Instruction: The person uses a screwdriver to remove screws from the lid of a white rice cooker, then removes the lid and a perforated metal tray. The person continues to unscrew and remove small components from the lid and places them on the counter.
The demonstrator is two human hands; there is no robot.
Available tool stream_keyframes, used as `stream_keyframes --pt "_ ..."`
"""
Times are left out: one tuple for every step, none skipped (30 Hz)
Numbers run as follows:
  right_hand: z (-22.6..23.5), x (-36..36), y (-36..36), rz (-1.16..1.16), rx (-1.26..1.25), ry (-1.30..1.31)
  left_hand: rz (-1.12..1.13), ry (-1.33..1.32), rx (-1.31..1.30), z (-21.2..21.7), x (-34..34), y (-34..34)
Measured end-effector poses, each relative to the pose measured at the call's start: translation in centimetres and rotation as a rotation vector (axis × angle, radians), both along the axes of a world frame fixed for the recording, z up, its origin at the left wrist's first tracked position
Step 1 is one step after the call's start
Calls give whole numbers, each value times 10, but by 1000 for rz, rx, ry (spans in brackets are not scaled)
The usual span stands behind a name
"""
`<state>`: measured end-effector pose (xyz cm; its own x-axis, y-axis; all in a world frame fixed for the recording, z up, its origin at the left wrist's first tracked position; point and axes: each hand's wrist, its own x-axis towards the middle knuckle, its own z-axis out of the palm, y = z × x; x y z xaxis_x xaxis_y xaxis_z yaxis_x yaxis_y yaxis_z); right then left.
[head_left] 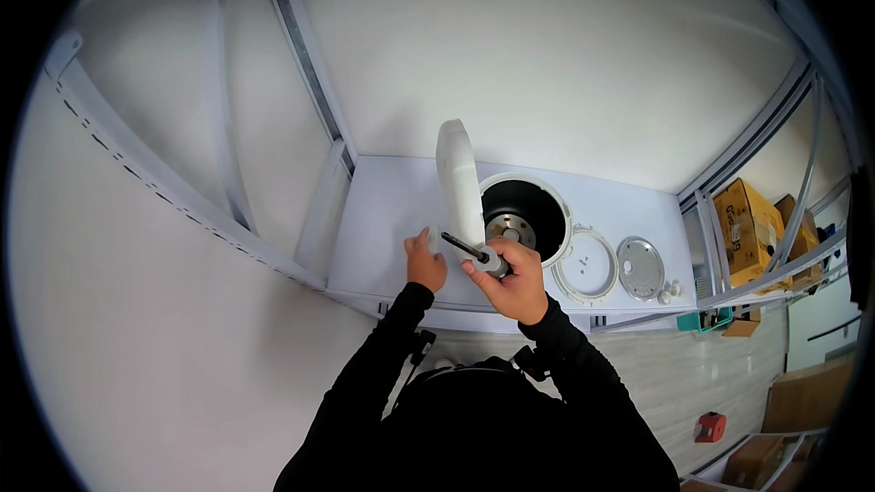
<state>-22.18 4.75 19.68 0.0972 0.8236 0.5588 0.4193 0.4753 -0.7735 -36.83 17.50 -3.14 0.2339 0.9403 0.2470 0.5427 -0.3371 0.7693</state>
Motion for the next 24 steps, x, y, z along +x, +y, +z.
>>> stream_keyframes --pt "0 0 0 -1 1 -1 -26 3 16 -3 2 3" --pt "0 -1 -1 -1 2 -1 -51 5 31 -5 3 7" --pt "-1 -1 -1 0 2 -2 -75 8 47 -8 4 9" --pt "-1 -1 -1 0 -5 -6 -78 16 40 -12 4 10" --pt "-2 -1 -1 -7 -11 -9 -88 24 34 -12 6 11" --pt "-3 0 -1 -13 -17 -12 -97 33 29 -11 8 12" --pt "-4 1 -1 -14 -18 -15 -96 24 25 -11 10 12" --pt "-4 1 -1 -12 -19 -17 -92 16 21 -12 10 12" --pt "-4 1 -2 -10 -20 -19 -89 8 17 -14 11 13" --pt "-4 1 -2 -12 -21 -17 -99 2 18 -15 11 14" --pt "-4 1 -2 -13 -21 -16 -107 -4 19 -17 11 15" --pt "-4 1 -2 -14 -22 -14 -116 -10 19 -19 11 17" --pt "-4 0 -2 -14 -26 -15 -125 -12 28 -21 11 17" --pt "-4 0 -2 -15 -29 -14 -134 -17 20 -22 12 17" --pt "-4 0 -2 -16 -32 -14 -141 -25 17 -22 14 17" --pt "-5 0 -2 -13 -31 -11 -145 -37 1 -23 16 15" --pt "-4 0 -2 -12 -29 -10 -150 -52 -15 -24 18 14" --pt "-4 0 -1 -10 -28 -8 -155 -67 -32 -24 21 13" --pt "-4 1 -1 -10 -28 -9 -161 -88 -53 -25 23 13" --pt "-4 1 -1 -8 -28 -8 -162 -111 -74 -25 24 13" --pt "-4 1 -1 -6 -29 -7 -168 -131 -95 -26 25 13" --pt "-4 0 -1 0 -33 -2 -167 -159 -120 -27 25 13" --pt "-3 1 -1 5 -37 2 -169 -181 -140 -26 27 14" --pt "-3 1 -1 10 -41 6 -170 -205 -164 -26 27 14"
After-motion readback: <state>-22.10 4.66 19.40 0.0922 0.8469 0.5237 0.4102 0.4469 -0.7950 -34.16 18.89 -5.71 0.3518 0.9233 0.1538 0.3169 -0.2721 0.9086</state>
